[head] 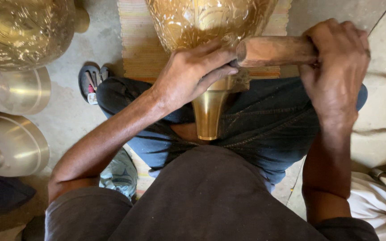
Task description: The person sits cross-legged and uses a chisel and wooden mallet to engrave decorative patterns into a large brass vessel. They repeatedly tap the chisel along the surface, occasionally rotating the vessel to access different areas.
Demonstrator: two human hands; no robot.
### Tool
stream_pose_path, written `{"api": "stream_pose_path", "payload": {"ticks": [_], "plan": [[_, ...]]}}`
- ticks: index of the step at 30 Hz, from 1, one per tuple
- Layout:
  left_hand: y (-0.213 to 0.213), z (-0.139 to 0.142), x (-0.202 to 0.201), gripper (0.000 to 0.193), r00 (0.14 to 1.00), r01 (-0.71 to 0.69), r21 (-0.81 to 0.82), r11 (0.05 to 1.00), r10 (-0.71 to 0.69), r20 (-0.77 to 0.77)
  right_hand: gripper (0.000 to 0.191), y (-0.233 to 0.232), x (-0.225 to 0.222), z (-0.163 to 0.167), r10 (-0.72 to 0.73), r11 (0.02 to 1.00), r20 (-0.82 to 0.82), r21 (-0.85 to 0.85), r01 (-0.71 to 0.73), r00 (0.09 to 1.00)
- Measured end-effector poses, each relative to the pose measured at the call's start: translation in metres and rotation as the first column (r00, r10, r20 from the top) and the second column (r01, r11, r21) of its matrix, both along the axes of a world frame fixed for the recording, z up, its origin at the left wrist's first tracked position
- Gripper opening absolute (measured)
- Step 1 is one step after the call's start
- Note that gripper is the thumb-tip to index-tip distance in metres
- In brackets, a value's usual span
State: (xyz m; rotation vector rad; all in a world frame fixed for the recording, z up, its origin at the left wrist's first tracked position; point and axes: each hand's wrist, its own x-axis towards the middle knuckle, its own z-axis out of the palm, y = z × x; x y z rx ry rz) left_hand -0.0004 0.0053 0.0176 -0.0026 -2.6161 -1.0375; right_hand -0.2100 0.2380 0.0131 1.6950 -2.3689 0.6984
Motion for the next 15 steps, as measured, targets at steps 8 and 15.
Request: {"api": "stream_pose_path", "payload": {"ticks": [8, 15], "plan": [[0.0, -0.004, 0.004, 0.028, 0.999, -0.013, -0.009, 1.0, 0.013, 0.044, 0.022, -0.007, -0.002, 0.0, -0.021, 0.999, -0.12, 0.021, 0.023, 0.993], [0.0, -0.013, 0.006, 0.031, 1.0, -0.014, -0.014, 1.0, 0.014, 0.008, 0.023, -0.017, 0.007, 0.019, 0.008, 0.999, 0.17, -0.046, 0.0, 0.985]]}}
